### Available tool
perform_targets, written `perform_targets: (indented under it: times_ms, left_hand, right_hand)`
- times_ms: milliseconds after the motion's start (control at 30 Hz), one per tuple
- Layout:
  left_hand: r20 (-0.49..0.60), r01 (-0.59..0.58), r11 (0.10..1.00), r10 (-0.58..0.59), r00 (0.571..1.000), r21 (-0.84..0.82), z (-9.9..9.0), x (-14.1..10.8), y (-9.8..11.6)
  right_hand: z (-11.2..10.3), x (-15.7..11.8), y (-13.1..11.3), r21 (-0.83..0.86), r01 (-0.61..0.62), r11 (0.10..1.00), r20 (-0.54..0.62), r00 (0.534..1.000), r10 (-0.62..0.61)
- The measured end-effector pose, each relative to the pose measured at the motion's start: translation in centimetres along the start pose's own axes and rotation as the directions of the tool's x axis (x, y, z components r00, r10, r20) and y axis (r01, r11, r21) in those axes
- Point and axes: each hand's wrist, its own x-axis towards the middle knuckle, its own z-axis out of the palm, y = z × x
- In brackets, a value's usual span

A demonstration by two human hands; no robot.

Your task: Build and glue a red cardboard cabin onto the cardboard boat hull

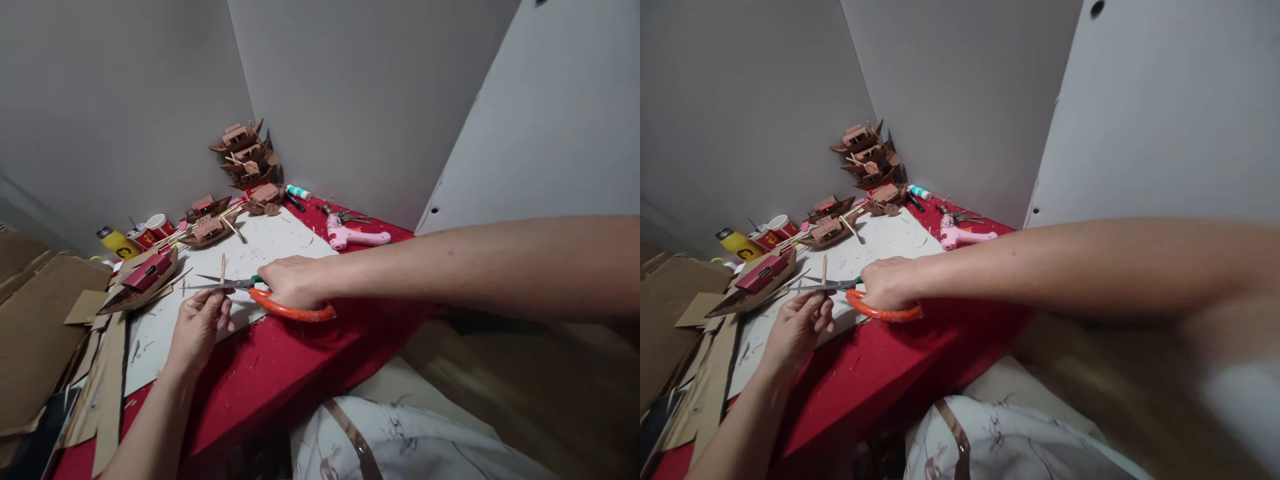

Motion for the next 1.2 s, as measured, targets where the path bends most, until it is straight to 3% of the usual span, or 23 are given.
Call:
perform_targets:
  times_ms: [200, 467, 633, 833, 1200]
  left_hand:
    - [0.028, 0.056, 0.998, -0.055, 0.998, -0.027, 0.6, 0.2, -1.2]
    - [-0.048, 0.013, 0.999, -0.015, 0.999, -0.035, 0.6, -0.2, -1.5]
    - [-0.048, 0.035, 0.998, -0.038, 0.998, -0.055, 0.7, 0.0, -1.5]
    - [0.029, 0.108, 0.991, -0.106, 0.994, -0.083, 1.0, 0.4, -1.8]
    - [0.005, 0.110, 0.992, -0.110, 0.994, -0.056, -0.8, 1.7, -1.0]
  right_hand:
    - [0.4, 0.4, 0.8, -0.017, -0.022, 1.000, 0.010, 1.000, 0.022]
    - [-0.7, 1.0, 0.7, 0.004, -0.005, 1.000, 0.103, 0.995, 0.004]
    - [-0.3, 0.9, 0.6, 0.001, -0.018, 1.000, 0.063, 0.998, 0.018]
    - [0.5, 1.0, 1.4, 0.014, -0.035, 0.999, 0.028, 0.999, 0.034]
    - [0.4, 2.0, 3.2, 0.103, -0.112, 0.988, -0.004, 0.994, 0.113]
